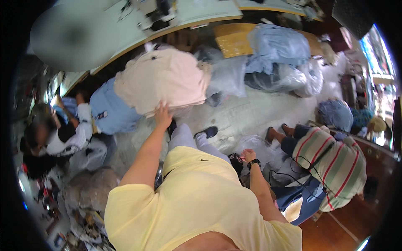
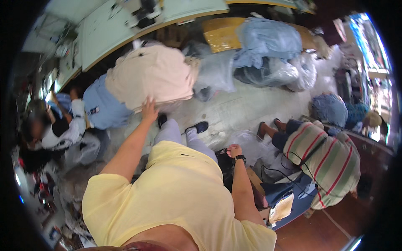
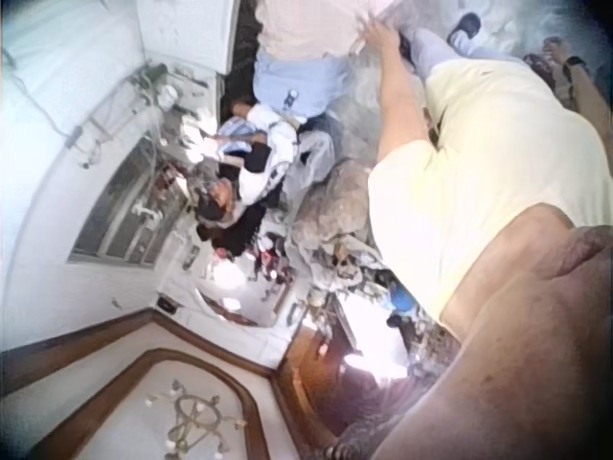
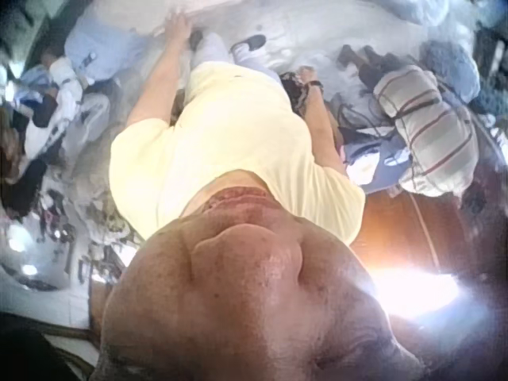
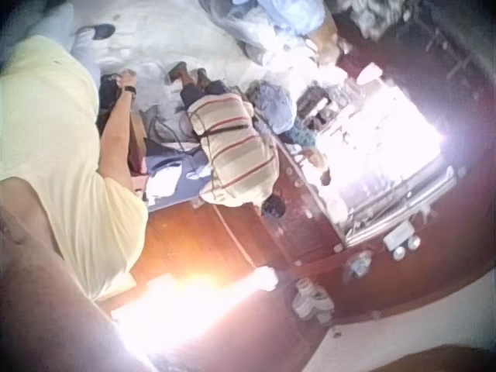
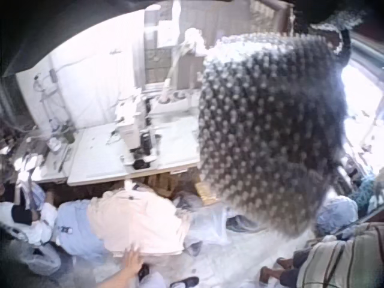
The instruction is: The person irons a light-colored garment on a pink ironing board using an iron, then folds the garment and places it onto a pile of other clothes.
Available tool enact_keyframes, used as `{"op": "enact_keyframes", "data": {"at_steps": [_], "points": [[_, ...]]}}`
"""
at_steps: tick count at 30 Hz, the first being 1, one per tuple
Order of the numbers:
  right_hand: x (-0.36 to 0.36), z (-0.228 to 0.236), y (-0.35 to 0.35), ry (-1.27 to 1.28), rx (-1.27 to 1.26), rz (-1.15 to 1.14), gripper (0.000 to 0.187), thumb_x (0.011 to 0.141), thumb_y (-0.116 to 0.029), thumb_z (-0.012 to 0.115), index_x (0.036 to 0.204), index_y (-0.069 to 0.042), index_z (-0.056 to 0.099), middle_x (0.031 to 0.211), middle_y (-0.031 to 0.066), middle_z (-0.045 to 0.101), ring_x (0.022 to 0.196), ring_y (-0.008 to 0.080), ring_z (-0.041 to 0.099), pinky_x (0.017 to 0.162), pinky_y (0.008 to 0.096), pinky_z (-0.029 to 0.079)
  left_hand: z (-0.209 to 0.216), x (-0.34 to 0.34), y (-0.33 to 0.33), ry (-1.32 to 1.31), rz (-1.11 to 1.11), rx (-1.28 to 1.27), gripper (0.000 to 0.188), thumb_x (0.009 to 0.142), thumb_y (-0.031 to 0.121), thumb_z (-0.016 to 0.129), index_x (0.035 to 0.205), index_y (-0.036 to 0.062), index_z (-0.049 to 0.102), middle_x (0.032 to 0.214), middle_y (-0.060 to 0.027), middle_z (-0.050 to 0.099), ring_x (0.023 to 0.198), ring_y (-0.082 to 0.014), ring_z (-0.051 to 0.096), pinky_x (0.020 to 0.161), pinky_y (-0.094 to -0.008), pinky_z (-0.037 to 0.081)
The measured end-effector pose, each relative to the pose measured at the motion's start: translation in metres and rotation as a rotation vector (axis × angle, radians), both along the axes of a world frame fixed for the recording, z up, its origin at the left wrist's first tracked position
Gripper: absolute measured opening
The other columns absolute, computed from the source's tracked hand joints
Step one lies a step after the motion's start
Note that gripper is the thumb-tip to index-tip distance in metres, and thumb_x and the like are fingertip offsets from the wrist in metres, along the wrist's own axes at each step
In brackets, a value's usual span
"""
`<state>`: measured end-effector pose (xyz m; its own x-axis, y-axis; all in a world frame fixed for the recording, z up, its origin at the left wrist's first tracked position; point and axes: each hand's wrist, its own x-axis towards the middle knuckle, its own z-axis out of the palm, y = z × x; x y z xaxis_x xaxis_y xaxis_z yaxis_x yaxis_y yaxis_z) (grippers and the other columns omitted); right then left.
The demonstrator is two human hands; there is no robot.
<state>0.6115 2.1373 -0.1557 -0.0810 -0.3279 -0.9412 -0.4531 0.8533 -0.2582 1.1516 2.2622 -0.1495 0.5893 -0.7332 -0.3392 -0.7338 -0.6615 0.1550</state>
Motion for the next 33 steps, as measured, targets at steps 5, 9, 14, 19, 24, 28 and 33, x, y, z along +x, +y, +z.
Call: {"op": "enact_keyframes", "data": {"at_steps": [5,9,14,19,24,28,33], "points": [[-0.036,0.010,-0.138,-0.023,-0.198,0.113,0.032,0.091,-0.031,0.050,0.114,-0.010,0.056,0.095,0.0097,0.068,0.070,0.0239,0.066,0.059,0.0400,0.053,-0.016,0.010,0.000,0.037,-0.083,0.222,0.076,0.080,0.044,0.069,0.147,0.0248,0.038,0.161,-0.0100,0.011,0.144,-0.0314,0.023,0.118,-0.0506,0.017],[-0.035,0.121,-0.381,0.010,-0.615,0.110,0.049,0.091,-0.047,0.037,0.114,-0.010,0.059,0.097,0.0085,0.070,0.077,0.0232,0.067,0.064,0.0405,0.052,-0.003,0.012,-0.032,0.182,0.047,0.423,0.077,0.079,0.046,0.067,0.148,0.0266,0.037,0.162,-0.0092,0.007,0.143,-0.0338,0.027,0.115,-0.0529,0.024],[-0.046,0.307,-0.596,0.109,-0.752,0.087,0.076,0.090,-0.066,0.020,0.113,-0.009,0.063,0.099,0.0070,0.071,0.085,0.0223,0.067,0.072,0.0411,0.051,-0.044,0.005,-0.068,0.106,0.291,0.599,0.081,0.078,0.043,0.065,0.150,0.0264,0.032,0.163,-0.0063,-0.003,0.140,-0.0403,0.030,0.112,-0.0590,0.024],[-0.075,0.307,-0.687,-0.171,-0.388,-0.103,0.097,0.081,-0.086,0.021,0.112,-0.004,0.064,0.099,0.0113,0.072,0.087,0.0282,0.067,0.075,0.0428,0.051,-0.061,-0.023,-0.095,0.276,0.575,0.769,0.081,0.081,0.048,0.064,0.150,0.0205,0.032,0.161,-0.0087,0.009,0.138,-0.0382,0.034,0.110,-0.0593,0.028],[-0.229,0.141,-0.682,-0.707,-0.083,-0.170,0.095,0.073,-0.084,0.049,0.109,0.004,0.056,0.090,0.0230,0.067,0.068,0.0341,0.065,0.067,0.0443,0.055,-0.045,-0.104,-0.213,0.883,0.556,0.738,0.082,0.083,0.052,0.064,0.149,0.0146,0.032,0.158,-0.0112,0.020,0.136,-0.0361,0.038,0.107,-0.0595,0.031],[-0.225,-0.009,-0.554,-0.445,0.563,-0.434,0.069,0.075,-0.067,0.059,0.106,-0.006,0.055,0.087,0.0150,0.065,0.081,0.0321,0.063,0.073,0.0445,0.052,-0.061,-0.132,-0.230,1.143,1.023,0.103,0.071,0.088,0.049,0.065,0.143,0.0120,0.039,0.139,-0.0125,0.048,0.098,-0.0312,0.063,0.083,-0.0473,0.051],[-0.305,-0.048,-0.474,-0.385,0.850,0.153,0.033,0.091,-0.046,0.047,0.106,-0.024,0.066,0.110,0.0037,0.064,0.109,0.0231,0.058,0.097,0.0473,0.040,-0.047,-0.182,-0.321,0.946,0.964,-0.213,0.031,0.091,0.031,0.061,0.116,0.0133,0.056,0.103,-0.0040,0.061,0.078,-0.0222,0.064,0.064,-0.0356,0.051]]}}
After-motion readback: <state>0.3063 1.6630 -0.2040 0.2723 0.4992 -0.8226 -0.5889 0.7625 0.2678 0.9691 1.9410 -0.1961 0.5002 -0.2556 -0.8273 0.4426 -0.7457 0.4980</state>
